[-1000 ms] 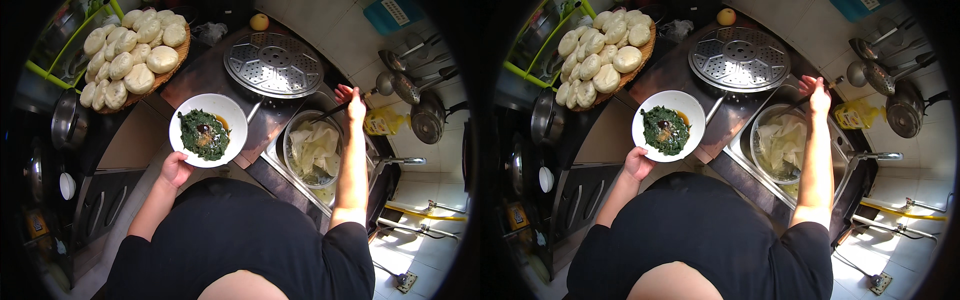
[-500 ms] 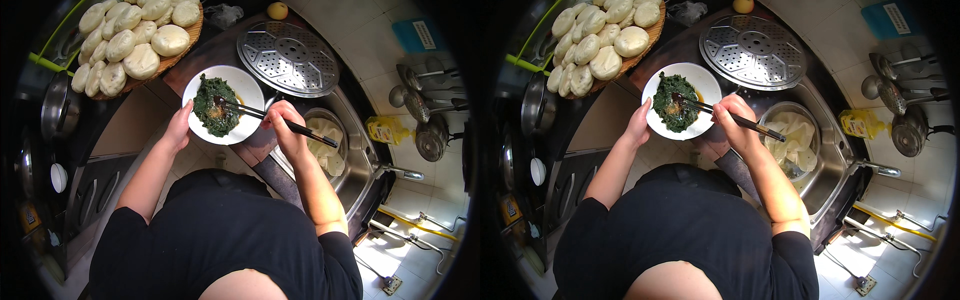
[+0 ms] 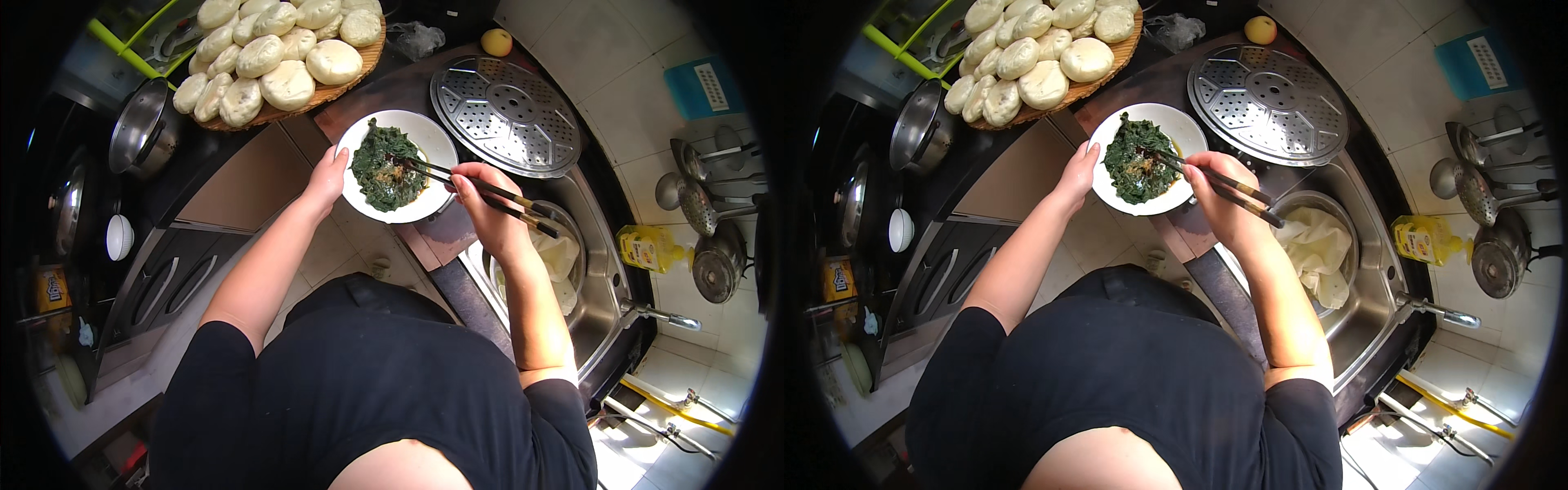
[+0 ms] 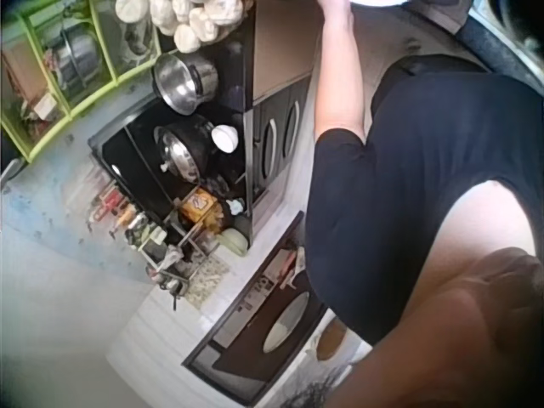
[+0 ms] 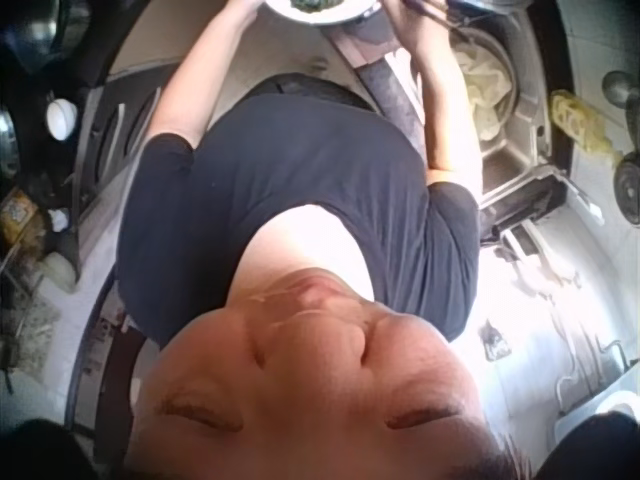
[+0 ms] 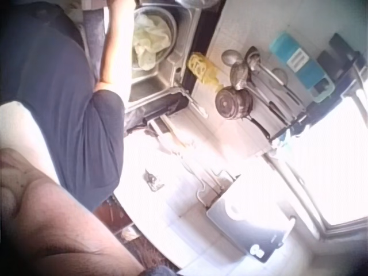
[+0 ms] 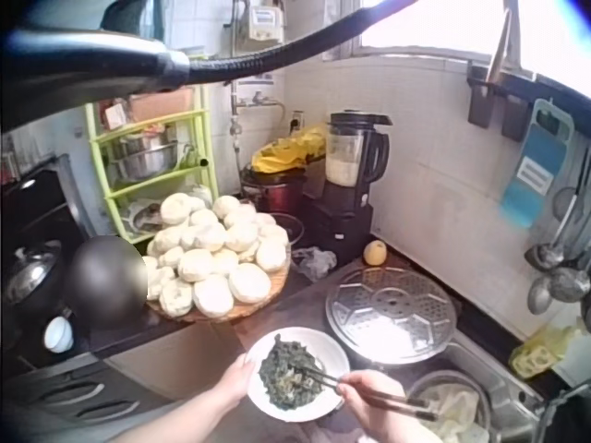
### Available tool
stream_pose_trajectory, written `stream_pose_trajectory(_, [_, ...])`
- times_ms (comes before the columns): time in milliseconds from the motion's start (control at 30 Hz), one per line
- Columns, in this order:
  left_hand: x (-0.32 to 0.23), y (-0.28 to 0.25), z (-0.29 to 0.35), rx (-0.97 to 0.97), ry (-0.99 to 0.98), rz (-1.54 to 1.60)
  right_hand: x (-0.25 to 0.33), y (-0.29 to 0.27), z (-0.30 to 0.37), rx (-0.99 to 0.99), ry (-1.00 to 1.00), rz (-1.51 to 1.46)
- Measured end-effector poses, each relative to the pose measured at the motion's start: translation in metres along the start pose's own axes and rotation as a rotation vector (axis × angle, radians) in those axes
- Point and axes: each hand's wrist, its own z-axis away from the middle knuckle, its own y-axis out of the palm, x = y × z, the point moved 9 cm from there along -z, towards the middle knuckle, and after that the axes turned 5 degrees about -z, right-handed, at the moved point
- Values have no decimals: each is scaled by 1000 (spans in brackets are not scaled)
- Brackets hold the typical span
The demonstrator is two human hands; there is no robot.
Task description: The person mixes cooked green leafy vegetables in a white bowl using chopsticks. They then open a steamer pot on the stove, remove cooked meat pieces with chopsticks, and place them into a separate bowl.
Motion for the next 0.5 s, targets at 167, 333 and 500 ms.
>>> stream_pose_trajectory(167, [-6,0,-3,29,18,-21,-15,24,-2,85,-54,44])
stream_pose_trajectory(333, [-10,-1,-4,8,108,6,-21,-16,1,-39,217,-201])
stream_pose_trajectory(500, [-17,12,-6,155,116,102,-54,2,-11,-177,367,-332])
